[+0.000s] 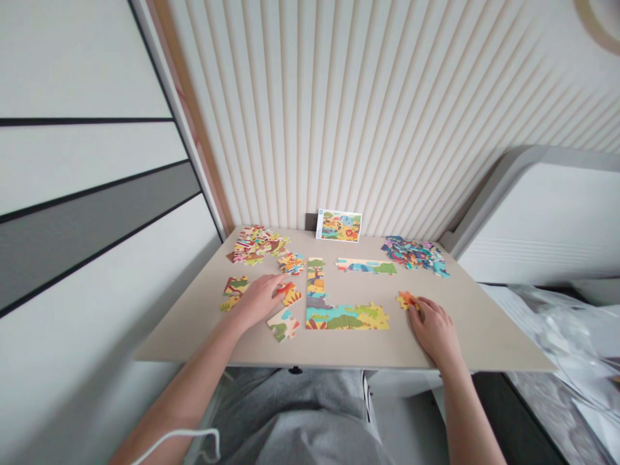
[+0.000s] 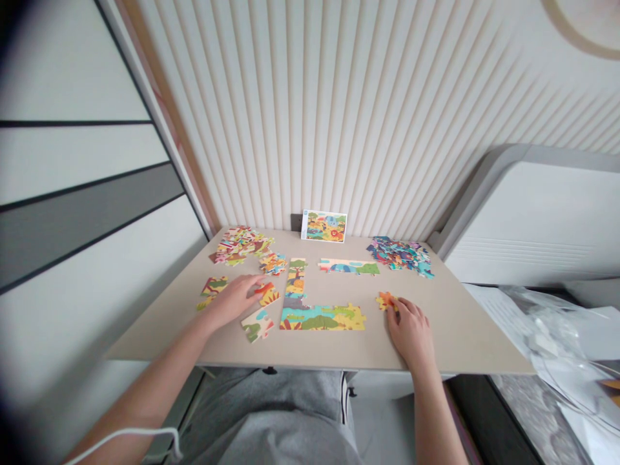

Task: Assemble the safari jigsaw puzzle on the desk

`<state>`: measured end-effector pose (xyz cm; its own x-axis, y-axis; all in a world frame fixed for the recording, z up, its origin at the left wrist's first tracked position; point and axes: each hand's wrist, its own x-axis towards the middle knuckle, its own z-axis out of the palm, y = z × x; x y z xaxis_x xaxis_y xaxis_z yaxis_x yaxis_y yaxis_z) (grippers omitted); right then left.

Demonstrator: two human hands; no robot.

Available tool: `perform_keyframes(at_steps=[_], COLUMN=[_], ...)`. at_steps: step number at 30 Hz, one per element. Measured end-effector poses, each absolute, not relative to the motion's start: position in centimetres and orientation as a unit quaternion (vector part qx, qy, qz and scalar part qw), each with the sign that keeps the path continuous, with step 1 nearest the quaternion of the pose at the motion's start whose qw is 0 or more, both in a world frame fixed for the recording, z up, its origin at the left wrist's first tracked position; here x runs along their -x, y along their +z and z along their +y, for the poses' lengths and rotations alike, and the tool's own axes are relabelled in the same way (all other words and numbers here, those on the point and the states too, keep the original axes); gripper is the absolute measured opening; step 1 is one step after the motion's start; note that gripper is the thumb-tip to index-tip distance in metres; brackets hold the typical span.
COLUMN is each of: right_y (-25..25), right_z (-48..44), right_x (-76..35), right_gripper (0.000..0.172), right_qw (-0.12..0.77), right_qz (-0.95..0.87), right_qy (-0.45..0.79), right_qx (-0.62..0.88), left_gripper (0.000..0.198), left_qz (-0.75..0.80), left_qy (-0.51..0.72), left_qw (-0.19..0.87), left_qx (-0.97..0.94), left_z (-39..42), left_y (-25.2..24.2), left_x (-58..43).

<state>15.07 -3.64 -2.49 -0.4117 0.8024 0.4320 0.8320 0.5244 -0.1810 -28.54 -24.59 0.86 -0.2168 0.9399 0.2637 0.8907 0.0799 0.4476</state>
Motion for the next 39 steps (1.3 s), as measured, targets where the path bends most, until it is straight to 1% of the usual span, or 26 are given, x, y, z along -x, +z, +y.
perform_keyframes(at_steps=[4,8,11,15,19,23,25,27,29,30,32,33,36,39], right_y=[-2.5,-2.5,-2.6,-2.7,-2.8,-2.6,-2.0,-1.4,-0.6,-0.3,0.3,0.6,1.3,1.6], right_z=[-3.6,-3.6,-3.6,-3.6,-3.5,-3.7,-4.1,-4.8,-5.9,-6.6,-8.6,-9.8,-13.4,-15.6], right_x=[-15.1,-15.1,-15.1,-15.2,-15.2,-15.1,-14.8,-14.4,-13.6,-13.2,-12.1,-11.5,-9.9,-8.8], right_gripper=[0.041,0.042,0.042,0.043,0.042,0.041,0.040,0.038,0.036,0.035,0.035,0.035,0.038,0.036], right_qw=[0.234,0.234,0.231,0.231,0.229,0.233,0.254,0.296,0.353,0.381,0.422,0.424,0.367,0.348], right_qz=[-0.841,-0.841,-0.841,-0.841,-0.840,-0.834,-0.828,-0.823,-0.813,-0.806,-0.788,-0.782,-0.786,-0.790], right_qy=[-0.032,-0.031,-0.032,-0.036,-0.035,-0.034,-0.038,-0.033,-0.001,0.030,0.127,0.186,0.339,0.380], right_qx=[0.487,0.488,0.488,0.489,0.491,0.499,0.498,0.484,0.463,0.452,0.430,0.418,0.364,0.332], left_gripper=[0.045,0.042,0.039,0.033,0.029,0.036,0.037,0.036,0.034,0.029,0.024,0.024,0.025,0.025], left_qz=[0.730,0.751,0.757,0.743,0.708,0.664,0.647,0.626,0.597,0.588,0.571,0.561,0.538,0.529], left_qy=[0.277,0.256,0.244,0.281,0.390,0.494,0.516,0.521,0.519,0.517,0.500,0.490,0.477,0.475], left_qw=[0.042,-0.001,-0.003,0.010,0.083,0.180,0.214,0.251,0.285,0.282,0.271,0.271,0.275,0.264], left_qx=[-0.623,-0.609,-0.607,-0.607,-0.583,-0.532,-0.519,-0.523,-0.542,-0.555,-0.593,-0.610,-0.639,-0.652], left_z=[-24.4,-24.5,-24.7,-24.7,-24.5,-24.3,-24.2,-24.2,-24.1,-24.0,-23.8,-23.6,-23.2,-23.0], left_y=[0.5,0.2,0.1,0.1,0.5,1.8,2.8,3.7,4.3,4.5,4.6,4.6,4.5,4.4], left_x=[28.6,29.0,29.2,29.2,28.8,27.9,26.9,25.2,22.9,21.7,19.2,18.0,15.0,13.4])
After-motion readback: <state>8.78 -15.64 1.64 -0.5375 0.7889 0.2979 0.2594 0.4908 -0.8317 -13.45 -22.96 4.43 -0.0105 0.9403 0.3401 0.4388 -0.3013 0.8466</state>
